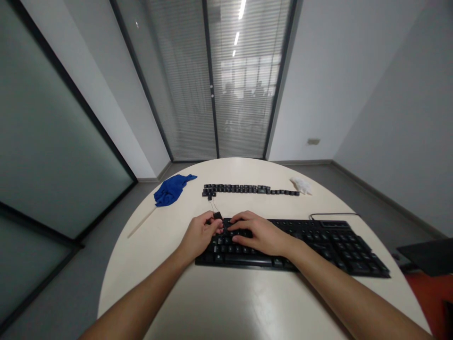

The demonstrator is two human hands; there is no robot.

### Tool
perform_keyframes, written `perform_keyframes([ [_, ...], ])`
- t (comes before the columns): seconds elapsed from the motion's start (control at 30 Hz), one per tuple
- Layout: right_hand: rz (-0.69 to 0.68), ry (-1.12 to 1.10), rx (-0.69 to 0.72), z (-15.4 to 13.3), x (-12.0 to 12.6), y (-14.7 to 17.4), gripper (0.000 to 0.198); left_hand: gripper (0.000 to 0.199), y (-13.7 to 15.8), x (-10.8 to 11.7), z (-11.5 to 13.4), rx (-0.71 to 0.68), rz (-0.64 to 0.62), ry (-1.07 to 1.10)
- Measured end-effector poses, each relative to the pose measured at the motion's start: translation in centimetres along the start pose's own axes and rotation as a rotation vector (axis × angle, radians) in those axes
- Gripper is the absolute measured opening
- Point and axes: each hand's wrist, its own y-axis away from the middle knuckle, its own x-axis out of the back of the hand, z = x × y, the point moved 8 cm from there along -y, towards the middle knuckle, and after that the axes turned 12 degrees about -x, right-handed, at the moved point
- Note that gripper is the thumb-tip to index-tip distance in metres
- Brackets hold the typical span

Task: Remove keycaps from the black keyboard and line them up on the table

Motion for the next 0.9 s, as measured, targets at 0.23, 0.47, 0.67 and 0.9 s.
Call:
perform_keyframes([
  [0.23,0.012,-0.01,-0.011,0.1,0.0,-0.1,0.029,0.03,0.0,0.5,-0.6,0.062,0.074,0.077],
  [0.47,0.09,-0.005,-0.026,0.0,0.2,-0.3,0.028,0.032,0.2,0.2,0.5,-0.008,0.117,0.098],
  [0.67,0.128,0.008,-0.063,0.3,0.3,-0.5,0.028,0.027,0.3,-0.3,1.4,-0.069,0.094,0.093],
  [0.9,0.158,0.085,-0.116,0.6,0.3,-0.4,0.026,0.019,0.3,-0.5,2.2,-0.126,0.032,0.039],
])
